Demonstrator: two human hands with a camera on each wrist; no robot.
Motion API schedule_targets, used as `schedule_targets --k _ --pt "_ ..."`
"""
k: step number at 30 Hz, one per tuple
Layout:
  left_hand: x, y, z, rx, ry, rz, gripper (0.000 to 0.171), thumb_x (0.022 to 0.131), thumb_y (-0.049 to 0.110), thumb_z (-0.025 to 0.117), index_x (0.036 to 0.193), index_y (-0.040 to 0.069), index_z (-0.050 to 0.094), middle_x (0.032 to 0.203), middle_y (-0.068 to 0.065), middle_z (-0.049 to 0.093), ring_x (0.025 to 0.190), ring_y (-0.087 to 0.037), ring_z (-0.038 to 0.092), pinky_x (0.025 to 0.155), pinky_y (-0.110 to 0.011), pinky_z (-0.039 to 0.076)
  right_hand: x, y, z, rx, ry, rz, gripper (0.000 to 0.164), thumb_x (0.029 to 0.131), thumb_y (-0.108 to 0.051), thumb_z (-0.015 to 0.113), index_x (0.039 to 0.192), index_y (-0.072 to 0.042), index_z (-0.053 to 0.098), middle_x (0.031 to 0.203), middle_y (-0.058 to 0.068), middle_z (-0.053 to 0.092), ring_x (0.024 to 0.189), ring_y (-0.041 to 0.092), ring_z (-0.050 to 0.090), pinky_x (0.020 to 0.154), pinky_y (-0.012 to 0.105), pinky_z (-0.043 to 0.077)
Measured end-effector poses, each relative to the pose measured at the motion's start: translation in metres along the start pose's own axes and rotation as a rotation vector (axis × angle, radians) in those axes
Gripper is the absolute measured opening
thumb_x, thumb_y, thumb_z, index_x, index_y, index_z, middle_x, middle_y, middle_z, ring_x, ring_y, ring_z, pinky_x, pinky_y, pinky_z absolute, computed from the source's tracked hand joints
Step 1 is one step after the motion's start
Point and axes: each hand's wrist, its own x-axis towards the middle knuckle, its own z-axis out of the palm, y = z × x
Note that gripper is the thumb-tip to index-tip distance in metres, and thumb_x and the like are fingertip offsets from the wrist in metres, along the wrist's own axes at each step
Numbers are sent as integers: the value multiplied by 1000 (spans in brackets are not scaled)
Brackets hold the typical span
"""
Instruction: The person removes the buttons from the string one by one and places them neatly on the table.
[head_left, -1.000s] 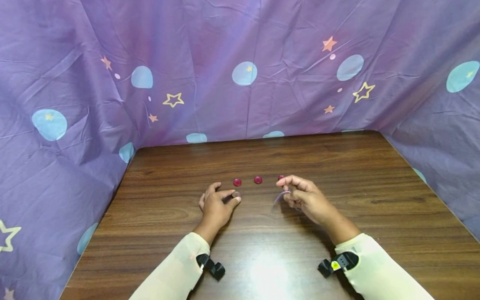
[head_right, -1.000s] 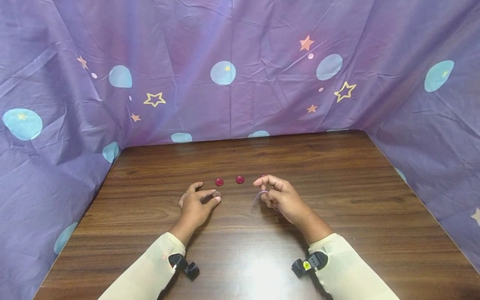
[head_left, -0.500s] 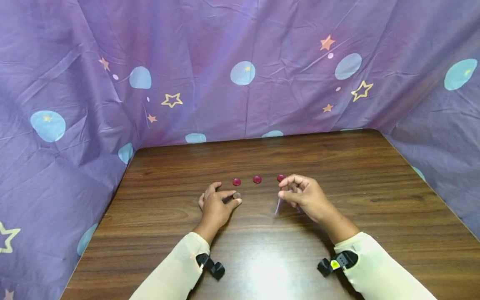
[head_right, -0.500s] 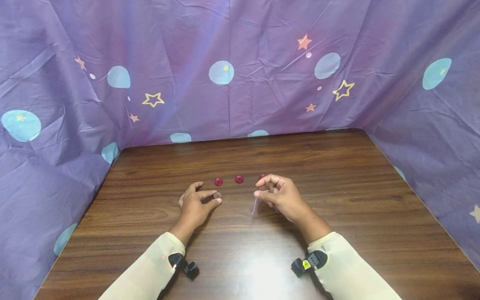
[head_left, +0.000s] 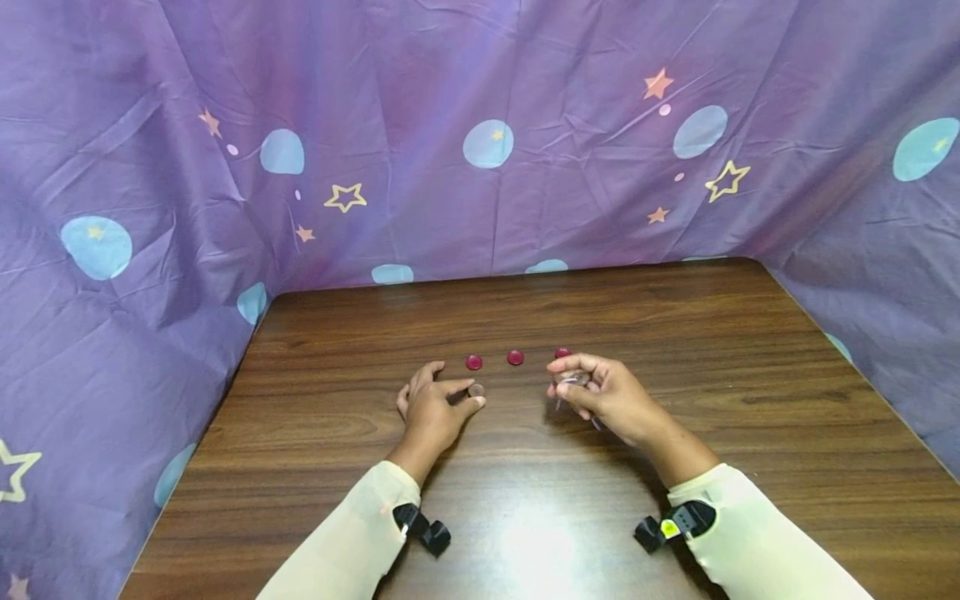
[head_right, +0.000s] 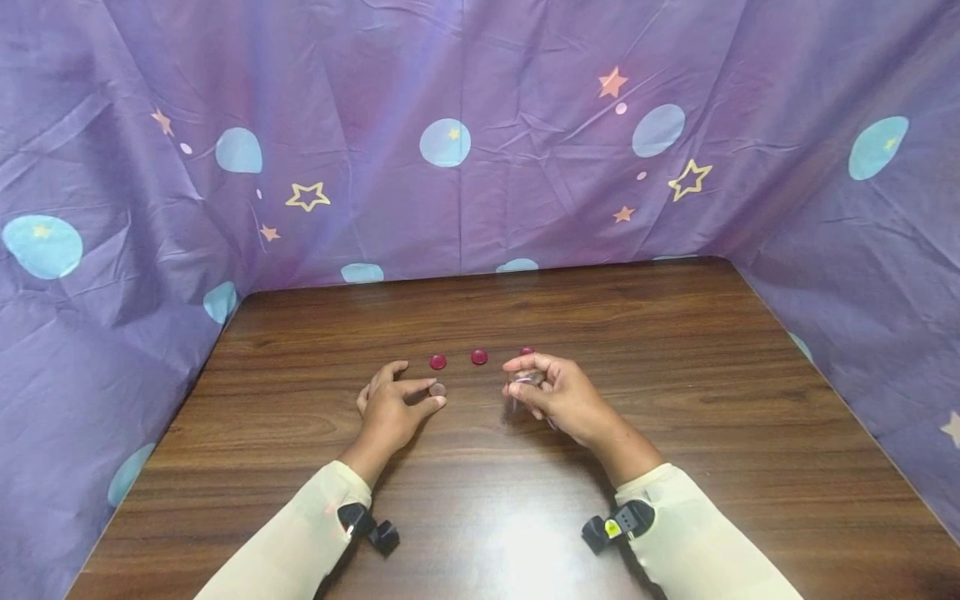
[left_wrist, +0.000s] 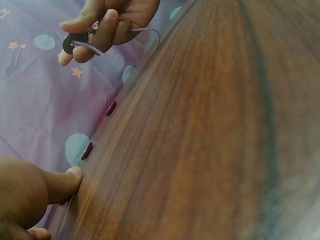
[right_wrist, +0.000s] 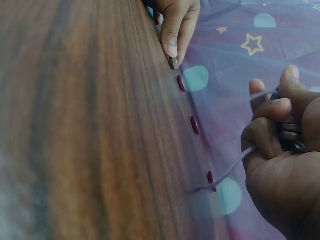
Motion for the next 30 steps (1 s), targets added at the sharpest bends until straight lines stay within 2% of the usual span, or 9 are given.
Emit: schedule_targets --k 3,7,11,14,17,21,25,27,30 --pt "0 0 0 0 -8 -4 33 88 32 92 118 19 86 162 -15 54 154 -41 44 128 -71 12 0 1 0 -7 -5 -10 33 106 1 62 131 22 54 92 -5 82 56 2 51 48 19 42" --pt "0 0 -1 3 -14 -6 34 89 33 91 119 19 86 163 -15 53 155 -41 43 128 -71 12 0 2 -1 12 -30 -34 24 109 -2 60 122 18 56 88 -4 77 53 2 49 44 19 40" --pt "-1 1 -1 2 -10 -3 34 89 33 91 119 19 86 162 -15 54 155 -41 44 128 -71 12 -1 2 0 47 -46 -77 8 108 -2 62 116 1 62 80 -6 65 52 2 47 43 21 39" --pt "-1 1 -1 4 -3 3 34 88 32 92 118 18 86 162 -16 54 154 -42 45 127 -71 13 -2 2 -1 55 -33 -97 17 105 1 64 113 -14 67 76 -9 62 51 1 45 41 24 36" --pt "-1 1 -1 6 -3 3 34 87 32 92 118 19 86 162 -16 54 154 -42 45 127 -70 13 -3 2 -1 79 -15 -99 27 101 5 67 110 -20 69 80 -12 66 50 -1 44 39 31 30" --pt "-1 1 0 10 -8 0 34 88 33 92 118 19 86 163 -16 54 154 -41 44 127 -70 13 -3 1 -2 115 -8 -88 28 97 8 70 109 -17 69 85 -12 70 51 0 45 39 36 27" --pt "-1 0 0 14 -6 4 33 89 33 91 118 19 86 163 -16 54 154 -41 44 127 -71 14 -3 -1 -2 61 13 -49 23 95 6 75 110 -11 71 82 -13 70 51 0 46 39 27 34" --pt "0 0 0 15 -6 5 33 89 34 91 118 19 86 163 -16 54 154 -41 44 127 -71 14 -4 -1 -2 30 25 -27 21 95 5 76 113 -2 70 84 -13 72 51 0 45 41 23 37" --pt "0 1 0 13 -4 8 33 89 33 91 118 19 86 162 -16 54 154 -42 44 126 -71 14 -4 -2 -1 1 38 -3 30 95 3 77 120 13 66 89 -12 76 49 -1 44 41 21 37"
